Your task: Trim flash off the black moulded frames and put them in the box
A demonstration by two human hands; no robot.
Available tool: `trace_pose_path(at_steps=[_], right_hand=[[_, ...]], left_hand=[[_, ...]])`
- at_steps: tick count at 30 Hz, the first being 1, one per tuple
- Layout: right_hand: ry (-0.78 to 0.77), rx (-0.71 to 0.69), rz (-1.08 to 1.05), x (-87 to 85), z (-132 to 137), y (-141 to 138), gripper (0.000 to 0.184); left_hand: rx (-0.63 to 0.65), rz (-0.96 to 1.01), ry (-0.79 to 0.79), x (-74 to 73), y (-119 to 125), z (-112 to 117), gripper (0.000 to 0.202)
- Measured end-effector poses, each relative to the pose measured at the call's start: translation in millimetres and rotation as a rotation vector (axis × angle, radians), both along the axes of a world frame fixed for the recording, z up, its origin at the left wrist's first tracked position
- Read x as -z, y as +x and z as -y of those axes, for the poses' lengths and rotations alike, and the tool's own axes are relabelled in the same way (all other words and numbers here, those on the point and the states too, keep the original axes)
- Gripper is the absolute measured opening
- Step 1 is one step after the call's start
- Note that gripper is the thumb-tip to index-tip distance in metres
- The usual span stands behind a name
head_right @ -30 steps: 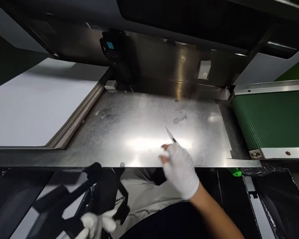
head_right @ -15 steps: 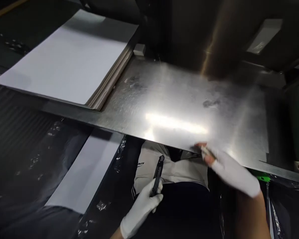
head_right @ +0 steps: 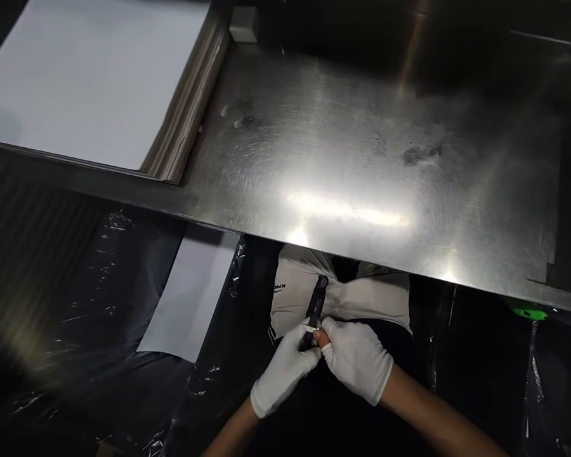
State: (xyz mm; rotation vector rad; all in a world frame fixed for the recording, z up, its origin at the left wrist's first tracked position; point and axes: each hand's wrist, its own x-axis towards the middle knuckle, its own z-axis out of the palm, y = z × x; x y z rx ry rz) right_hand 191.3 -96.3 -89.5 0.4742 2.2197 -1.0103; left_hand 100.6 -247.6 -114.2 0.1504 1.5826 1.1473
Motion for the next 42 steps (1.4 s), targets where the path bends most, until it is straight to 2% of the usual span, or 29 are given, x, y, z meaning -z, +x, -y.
trace_pose_path(at_steps=[5,8,12,14,23,30,42], right_hand=[[0.006,-0.009,0.065,-10.8,1.1,-5.1,0.041],[-0.007,0.023,0.08,-9.1,3.2,-2.0,0.043],[0.001,-0.032,0.09,-6.5,5.3,1.0,0.046],[-0.004,-0.016,0.109,-7.1,6.9,0.0,0.045],[0.002,0.086,0.182,-10.2,20.3,-4.9,0.044],[0.025,0.104,0.198,-5.0,25.5,-2.0,0.046],[0.014,0.141,0.229,-11.9,28.5,-8.9,0.044]], left_hand=[[-0.016,0.008,0.006,-5.1,-0.2,-3.2,0.008],[-0.01,0.024,0.018,-6.1,0.7,-2.7,0.008],[0.006,0.014,0.029,-6.2,0.8,-1.2,0.01],[0.01,0.014,0.034,-6.2,0.1,-1.2,0.008],[-0.059,0.033,0.022,-4.8,0.4,-2.4,0.007],[-0.085,0.054,-0.006,-9.2,0.3,-3.2,0.011],[-0.126,0.044,-0.079,-3.9,4.6,-0.6,0.009]])
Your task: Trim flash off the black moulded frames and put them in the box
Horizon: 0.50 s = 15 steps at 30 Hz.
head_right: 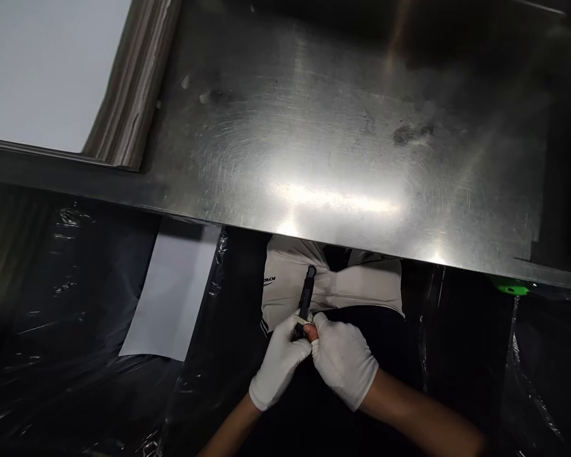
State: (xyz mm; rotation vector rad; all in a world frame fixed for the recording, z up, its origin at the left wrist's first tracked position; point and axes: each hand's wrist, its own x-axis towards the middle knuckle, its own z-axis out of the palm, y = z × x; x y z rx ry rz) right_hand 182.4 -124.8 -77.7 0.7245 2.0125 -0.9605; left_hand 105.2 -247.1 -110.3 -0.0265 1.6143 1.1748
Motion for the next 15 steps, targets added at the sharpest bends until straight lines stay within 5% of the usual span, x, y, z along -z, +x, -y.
trace_pose_path(at_steps=[9,15], right_hand=[[-0.018,0.067,-0.042,5.5,1.9,3.2,0.043],[-0.014,-0.069,-0.064,1.6,-2.9,1.1,0.043]], left_hand=[[-0.033,-0.014,0.038,-2.7,0.8,-2.5,0.008],[-0.016,-0.036,0.02,0.9,1.9,0.5,0.007]])
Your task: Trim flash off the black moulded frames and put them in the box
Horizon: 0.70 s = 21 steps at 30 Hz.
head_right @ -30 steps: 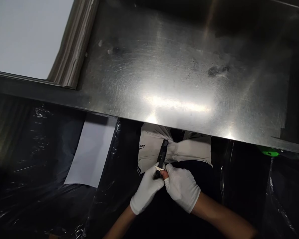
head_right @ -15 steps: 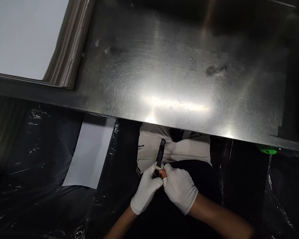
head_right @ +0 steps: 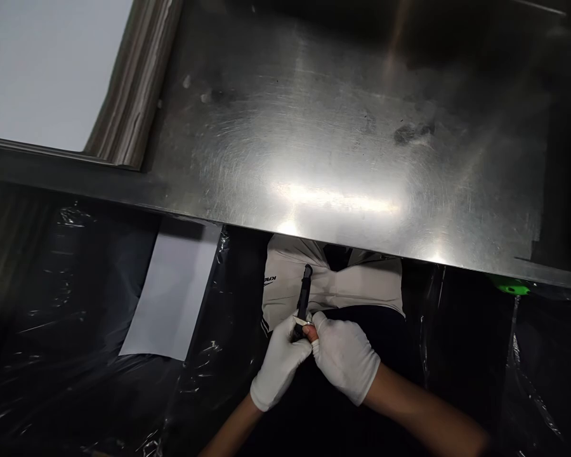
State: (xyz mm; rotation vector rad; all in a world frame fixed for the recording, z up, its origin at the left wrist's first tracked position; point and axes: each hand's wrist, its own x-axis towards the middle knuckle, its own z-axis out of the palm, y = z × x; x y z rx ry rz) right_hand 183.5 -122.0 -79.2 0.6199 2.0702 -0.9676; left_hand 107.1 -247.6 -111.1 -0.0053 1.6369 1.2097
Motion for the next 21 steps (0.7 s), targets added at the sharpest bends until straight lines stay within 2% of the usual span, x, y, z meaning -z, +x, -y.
trace_pose_path(at_steps=[6,13,21], right_hand=[[0.024,-0.029,-0.018,5.0,-1.6,2.9,0.046],[-0.03,0.092,0.031,0.9,0.0,-1.8,0.044],[-0.023,0.143,0.016,-2.4,-1.6,-0.8,0.044]], left_hand=[[0.019,-0.002,-0.014,1.0,-1.0,0.2,0.007],[0.032,0.015,0.016,-2.5,-3.6,-2.5,0.009],[0.027,0.035,0.038,-2.7,-3.2,-3.6,0.008]])
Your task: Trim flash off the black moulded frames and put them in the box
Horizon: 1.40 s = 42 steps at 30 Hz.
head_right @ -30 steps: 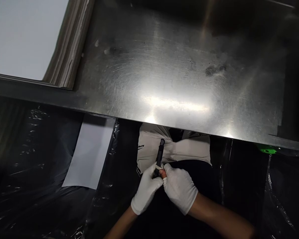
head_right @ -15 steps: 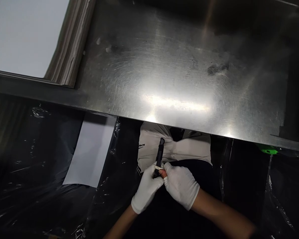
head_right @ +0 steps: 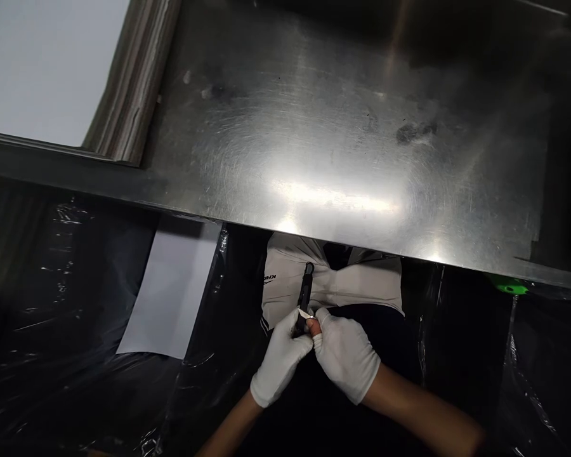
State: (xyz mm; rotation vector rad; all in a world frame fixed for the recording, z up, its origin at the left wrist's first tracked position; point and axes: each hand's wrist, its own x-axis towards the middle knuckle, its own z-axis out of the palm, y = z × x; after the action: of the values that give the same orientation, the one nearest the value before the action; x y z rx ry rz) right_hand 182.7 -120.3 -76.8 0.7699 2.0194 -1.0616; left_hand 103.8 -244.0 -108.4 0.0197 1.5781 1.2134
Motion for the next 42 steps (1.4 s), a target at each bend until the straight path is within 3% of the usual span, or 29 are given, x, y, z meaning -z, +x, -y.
trace_pose_path(at_steps=[5,8,11,13,18,22,31,42], right_hand=[[0.097,-0.014,-0.049,-0.9,-7.9,18.1,0.05],[-0.005,0.072,-0.2,2.2,-17.0,34.6,0.057],[-0.111,0.167,-0.298,-0.7,-27.4,47.3,0.061],[-0.132,0.166,-0.299,-5.8,-31.6,53.0,0.061],[-0.12,0.06,-0.171,-10.5,-23.5,64.3,0.067],[-0.015,-0.048,-0.109,-3.5,-10.7,67.4,0.07],[0.083,-0.197,0.045,-13.6,-8.2,46.9,0.046],[0.075,-0.106,0.071,-14.6,-0.6,46.2,0.045]], left_hand=[[0.097,-0.078,0.014,-0.5,0.4,5.1,0.01],[0.188,-0.082,0.072,-0.2,-8.1,14.3,0.014],[0.329,0.059,0.244,0.0,-21.5,23.9,0.034],[0.406,0.029,0.238,-0.1,-26.5,26.5,0.038],[0.582,-0.666,-0.108,-3.6,-11.4,18.9,0.027],[0.71,-1.076,-0.19,-7.6,3.9,14.4,0.017],[0.704,-1.258,-0.244,-11.7,9.7,13.9,0.017],[0.688,-1.305,-0.371,-7.4,19.0,16.8,0.027]])
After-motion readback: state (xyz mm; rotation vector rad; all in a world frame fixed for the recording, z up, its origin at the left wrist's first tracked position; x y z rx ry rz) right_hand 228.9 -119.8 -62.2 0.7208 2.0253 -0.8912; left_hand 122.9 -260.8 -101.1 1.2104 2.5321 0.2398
